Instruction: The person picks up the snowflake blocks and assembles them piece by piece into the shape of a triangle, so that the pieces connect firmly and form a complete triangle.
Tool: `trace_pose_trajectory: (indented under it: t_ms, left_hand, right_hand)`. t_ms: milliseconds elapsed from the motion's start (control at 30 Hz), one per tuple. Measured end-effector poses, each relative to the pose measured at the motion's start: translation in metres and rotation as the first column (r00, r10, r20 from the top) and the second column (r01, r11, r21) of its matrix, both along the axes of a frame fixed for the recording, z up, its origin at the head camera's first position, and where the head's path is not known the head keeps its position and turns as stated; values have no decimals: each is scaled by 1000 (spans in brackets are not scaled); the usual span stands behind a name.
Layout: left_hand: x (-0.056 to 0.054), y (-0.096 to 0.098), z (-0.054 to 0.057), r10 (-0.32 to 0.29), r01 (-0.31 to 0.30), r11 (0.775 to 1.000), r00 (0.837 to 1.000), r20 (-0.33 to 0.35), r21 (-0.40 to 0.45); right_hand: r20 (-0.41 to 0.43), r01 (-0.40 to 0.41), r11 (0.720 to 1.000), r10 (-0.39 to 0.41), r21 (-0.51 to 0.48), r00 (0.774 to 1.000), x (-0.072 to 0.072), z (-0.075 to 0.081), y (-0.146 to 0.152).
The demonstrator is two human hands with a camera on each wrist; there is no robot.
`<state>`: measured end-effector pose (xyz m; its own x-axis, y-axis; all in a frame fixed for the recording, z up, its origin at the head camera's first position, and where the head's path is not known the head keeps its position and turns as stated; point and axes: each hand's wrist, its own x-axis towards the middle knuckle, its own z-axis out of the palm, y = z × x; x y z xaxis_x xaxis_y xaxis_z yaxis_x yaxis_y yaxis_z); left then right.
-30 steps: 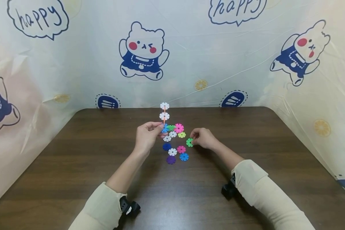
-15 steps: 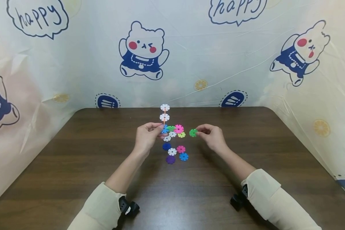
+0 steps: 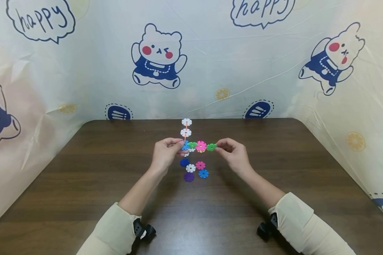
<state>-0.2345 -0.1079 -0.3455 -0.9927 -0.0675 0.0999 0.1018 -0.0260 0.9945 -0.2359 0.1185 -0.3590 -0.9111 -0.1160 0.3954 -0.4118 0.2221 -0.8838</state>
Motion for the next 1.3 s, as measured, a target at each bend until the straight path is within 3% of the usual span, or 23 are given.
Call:
trace_pose_trajectory:
  t_ms: [33,367,633,900,1133,1300]
  left_hand:
    - [10,4,14,15,-15,1000,1000,21,-19]
    - [12,11,14,38,-38,999,998,59,-3]
    - [12,11,15,61,-63,997,995,84,32]
    - [11,4,20,62,-64,998,996,64,21]
    - [10,-1,26,71,-76,995,994,80,62]
    - [11,-5,28,72,-77,994,994,82,71]
  right_hand:
    - [1,0,1000,0,1,1000,1,1,0]
    - [-116,-12,999,17,46,993,20,23,-9]
    - [-123,5,996,6,86,992,3,3,-8]
    - [-122,-13,996,24,86,992,-1,4,-10]
    - [-74,-44,996,51,81,996,-8,0,-9]
    - [-28,-62,990,66,130,997,-15,-5,-10]
